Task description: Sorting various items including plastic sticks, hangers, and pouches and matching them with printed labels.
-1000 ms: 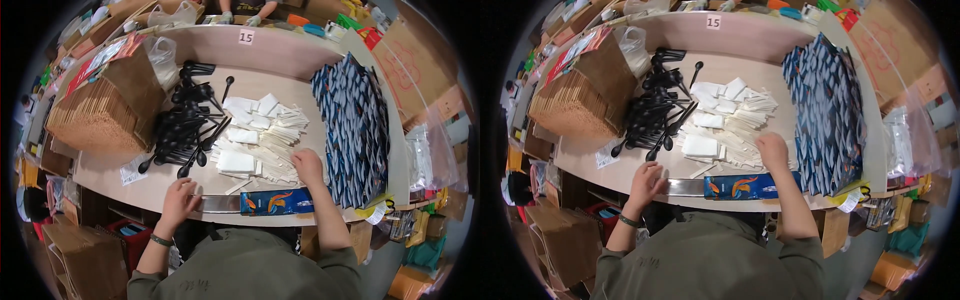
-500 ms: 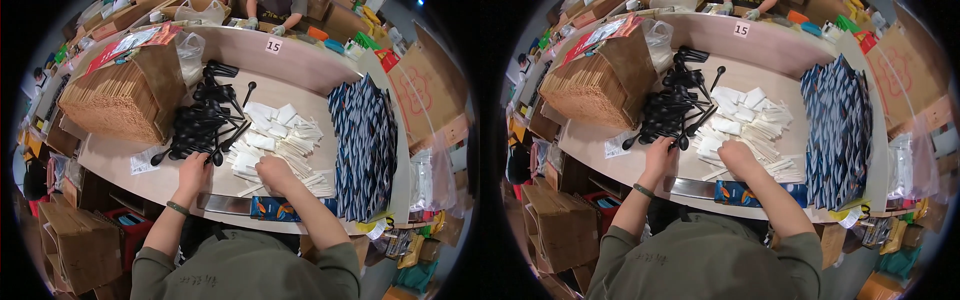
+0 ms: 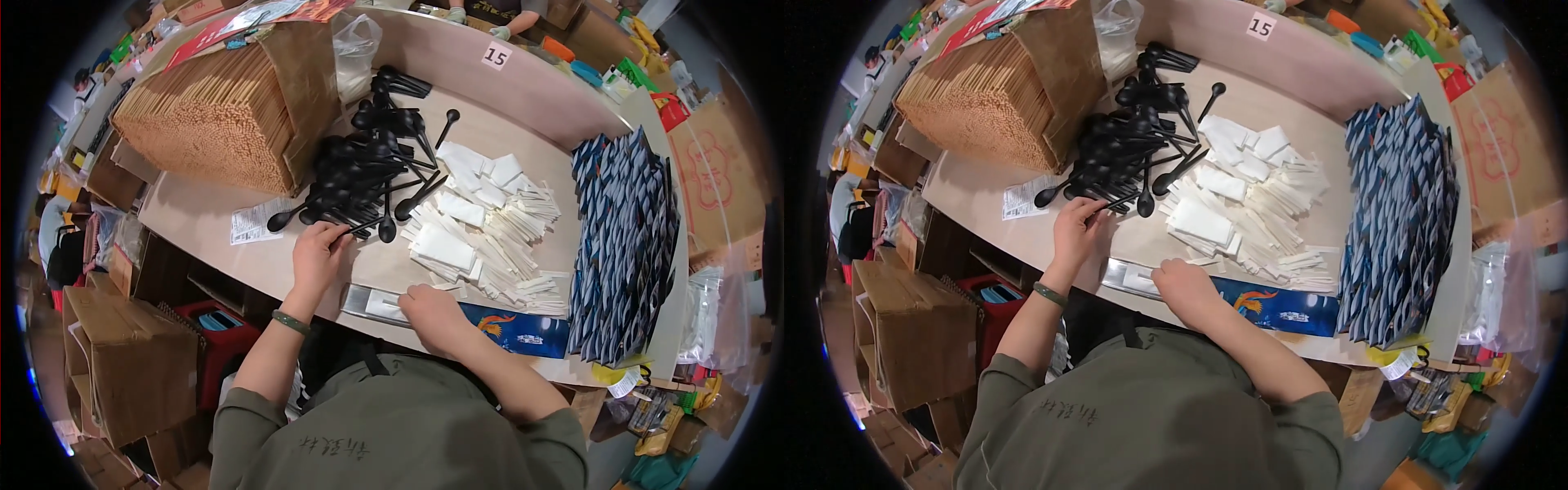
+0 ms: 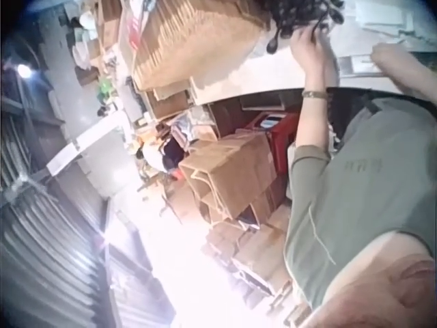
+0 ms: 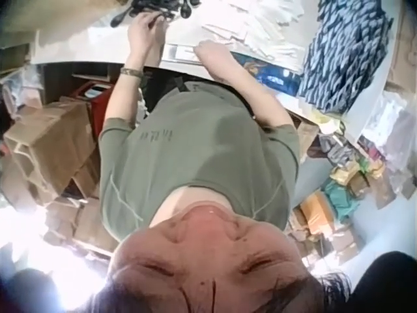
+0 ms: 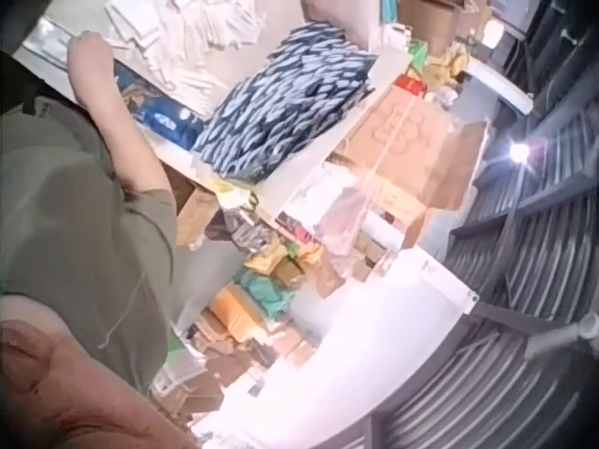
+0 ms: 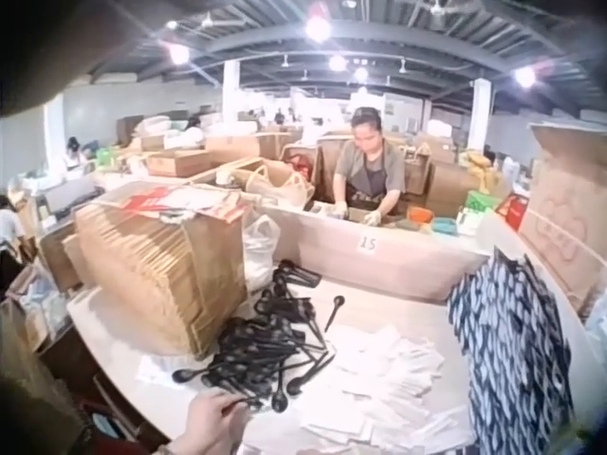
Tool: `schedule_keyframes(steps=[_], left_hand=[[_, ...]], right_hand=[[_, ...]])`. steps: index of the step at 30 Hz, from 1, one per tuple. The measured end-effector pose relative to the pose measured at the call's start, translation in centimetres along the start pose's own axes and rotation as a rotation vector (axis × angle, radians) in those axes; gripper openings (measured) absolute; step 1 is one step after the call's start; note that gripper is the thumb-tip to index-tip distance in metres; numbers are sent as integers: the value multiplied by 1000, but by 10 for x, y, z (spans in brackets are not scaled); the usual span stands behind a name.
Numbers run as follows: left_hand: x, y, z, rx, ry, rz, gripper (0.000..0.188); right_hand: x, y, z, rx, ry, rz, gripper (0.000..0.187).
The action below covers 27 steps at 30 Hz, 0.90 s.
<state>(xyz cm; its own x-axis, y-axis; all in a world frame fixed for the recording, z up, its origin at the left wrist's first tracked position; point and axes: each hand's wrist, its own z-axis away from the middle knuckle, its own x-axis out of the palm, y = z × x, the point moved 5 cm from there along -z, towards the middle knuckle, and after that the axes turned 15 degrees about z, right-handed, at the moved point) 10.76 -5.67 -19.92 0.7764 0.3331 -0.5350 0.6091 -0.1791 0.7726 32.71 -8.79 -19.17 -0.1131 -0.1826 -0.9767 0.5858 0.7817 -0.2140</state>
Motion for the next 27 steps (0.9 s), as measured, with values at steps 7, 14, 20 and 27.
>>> schedule_keyframes(steps=[7,14,20,27], left_hand=[[2,8,-7,50,9,97,17],[9,47,38,252,-438,78,18],[35,71,55,414,-565,97,17],[-137,138,-134,423,258,-478,10]], right_hand=[[8,-7,0,118,43,-92,10],[-21,19,53,235,400,-87,27],[14,-8,53,-122,333,142,39],[7,-5,62,-90,372,83,36]])
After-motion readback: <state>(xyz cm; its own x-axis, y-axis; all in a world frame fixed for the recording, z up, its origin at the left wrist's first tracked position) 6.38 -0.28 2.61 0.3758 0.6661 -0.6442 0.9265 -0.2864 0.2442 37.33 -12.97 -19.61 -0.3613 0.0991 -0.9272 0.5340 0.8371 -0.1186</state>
